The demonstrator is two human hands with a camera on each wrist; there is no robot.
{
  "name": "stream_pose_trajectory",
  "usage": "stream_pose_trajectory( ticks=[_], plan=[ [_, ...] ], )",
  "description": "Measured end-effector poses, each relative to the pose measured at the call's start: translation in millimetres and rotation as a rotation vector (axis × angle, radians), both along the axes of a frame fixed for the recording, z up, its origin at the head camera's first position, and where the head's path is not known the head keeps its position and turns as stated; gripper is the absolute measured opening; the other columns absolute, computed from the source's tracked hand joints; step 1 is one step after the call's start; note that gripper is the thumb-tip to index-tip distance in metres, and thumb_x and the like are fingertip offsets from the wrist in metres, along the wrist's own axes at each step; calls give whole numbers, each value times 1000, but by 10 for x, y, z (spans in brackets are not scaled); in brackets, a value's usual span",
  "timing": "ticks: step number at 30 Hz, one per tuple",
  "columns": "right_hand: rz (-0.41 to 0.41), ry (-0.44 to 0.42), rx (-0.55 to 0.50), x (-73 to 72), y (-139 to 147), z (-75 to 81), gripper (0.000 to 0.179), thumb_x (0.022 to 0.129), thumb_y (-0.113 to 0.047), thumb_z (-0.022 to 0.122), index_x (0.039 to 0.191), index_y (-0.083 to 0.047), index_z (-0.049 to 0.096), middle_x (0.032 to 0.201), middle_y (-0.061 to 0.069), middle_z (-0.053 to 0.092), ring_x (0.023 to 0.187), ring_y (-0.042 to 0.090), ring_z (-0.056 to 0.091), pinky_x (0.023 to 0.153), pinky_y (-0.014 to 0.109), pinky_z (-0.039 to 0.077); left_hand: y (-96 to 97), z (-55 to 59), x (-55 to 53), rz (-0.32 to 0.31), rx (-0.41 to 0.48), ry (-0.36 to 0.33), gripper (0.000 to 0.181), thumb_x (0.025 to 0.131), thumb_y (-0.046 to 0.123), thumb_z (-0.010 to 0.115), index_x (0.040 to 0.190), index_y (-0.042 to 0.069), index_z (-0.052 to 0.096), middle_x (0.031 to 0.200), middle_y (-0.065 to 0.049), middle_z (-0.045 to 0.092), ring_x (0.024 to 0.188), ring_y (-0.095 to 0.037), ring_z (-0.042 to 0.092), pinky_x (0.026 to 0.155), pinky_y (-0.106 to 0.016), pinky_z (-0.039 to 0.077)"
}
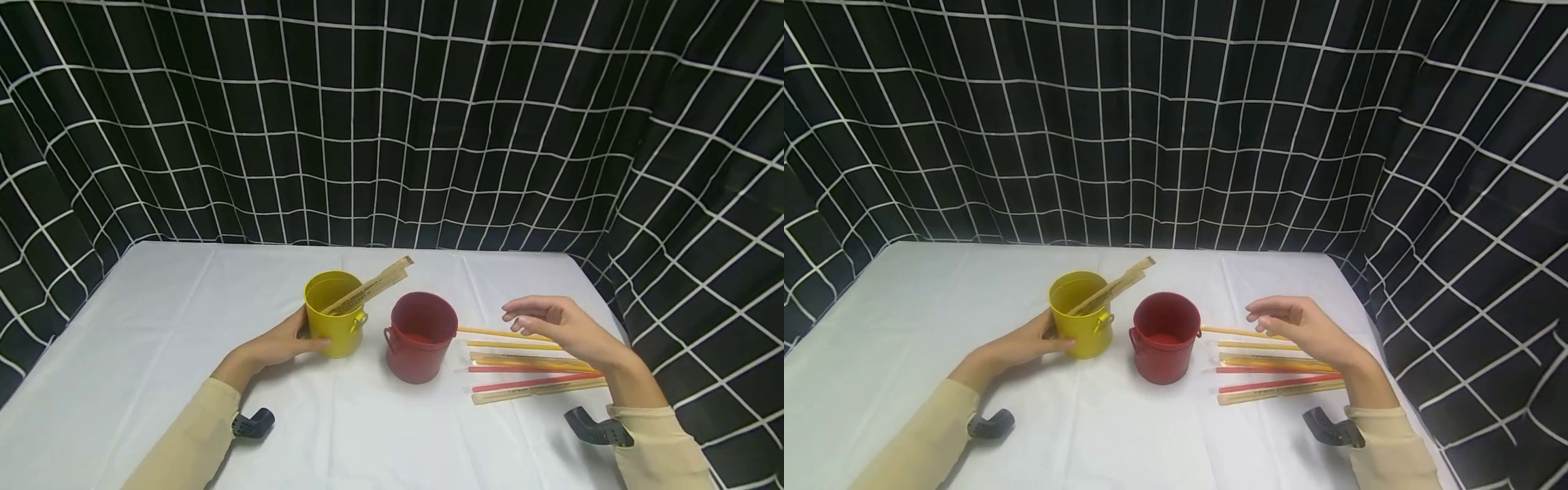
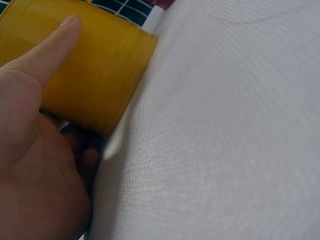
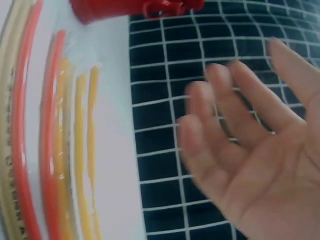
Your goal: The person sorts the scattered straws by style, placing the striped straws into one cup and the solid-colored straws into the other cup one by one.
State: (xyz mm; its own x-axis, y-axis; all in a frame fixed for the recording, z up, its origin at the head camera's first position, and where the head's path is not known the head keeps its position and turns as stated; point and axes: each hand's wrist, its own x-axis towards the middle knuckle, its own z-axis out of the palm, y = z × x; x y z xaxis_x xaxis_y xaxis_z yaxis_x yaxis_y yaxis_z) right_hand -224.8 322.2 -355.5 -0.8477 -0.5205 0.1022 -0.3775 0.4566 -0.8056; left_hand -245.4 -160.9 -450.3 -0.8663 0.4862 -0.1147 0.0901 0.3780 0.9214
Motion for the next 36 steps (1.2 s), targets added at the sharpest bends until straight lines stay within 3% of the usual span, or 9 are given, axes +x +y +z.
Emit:
stream_pose_trajectory(
  ticks=[4,8,13,23,29,36],
  plan=[
    [120,-115,93,-56,36,-183,33,100,-11,61,129,4,65,120,11,74,107,3,68,93,16,54,-26,-16,32,-2,-1,-12,104,93,36,72,164,16,-1,173,-11,5,160,-34,0,128,-61,-2],
    [186,-181,177,-76,61,-324,33,99,-14,64,126,4,68,121,21,72,107,-3,65,93,12,51,-20,-71,51,10,-8,-35,105,92,38,73,164,19,0,173,-8,3,160,-32,-2,128,-61,-3],
    [123,-165,208,-89,94,-383,31,97,-15,66,123,1,71,122,22,72,106,-2,64,91,13,51,-1,-56,65,14,-2,-33,105,92,38,73,164,19,1,173,-9,3,160,-33,-2,127,-62,-3],
    [108,-106,275,-161,82,-433,30,93,-12,71,117,5,72,115,21,74,99,2,65,87,14,53,-34,-24,30,20,-17,-13,104,92,38,73,164,19,1,173,-9,4,160,-33,-1,128,-61,-3],
    [-7,-111,352,-163,112,-498,24,92,-13,71,112,0,75,113,17,75,101,20,66,84,21,54,-22,-5,38,24,-16,-33,105,91,39,73,164,18,1,173,-9,4,160,-32,-2,128,-61,-3],
    [-113,-121,365,-174,121,-568,23,86,-11,76,107,0,76,94,8,68,80,13,52,65,21,44,-11,-2,12,29,-17,-26,105,91,39,74,164,17,1,173,-9,4,160,-32,-1,128,-60,-3]
  ],
)
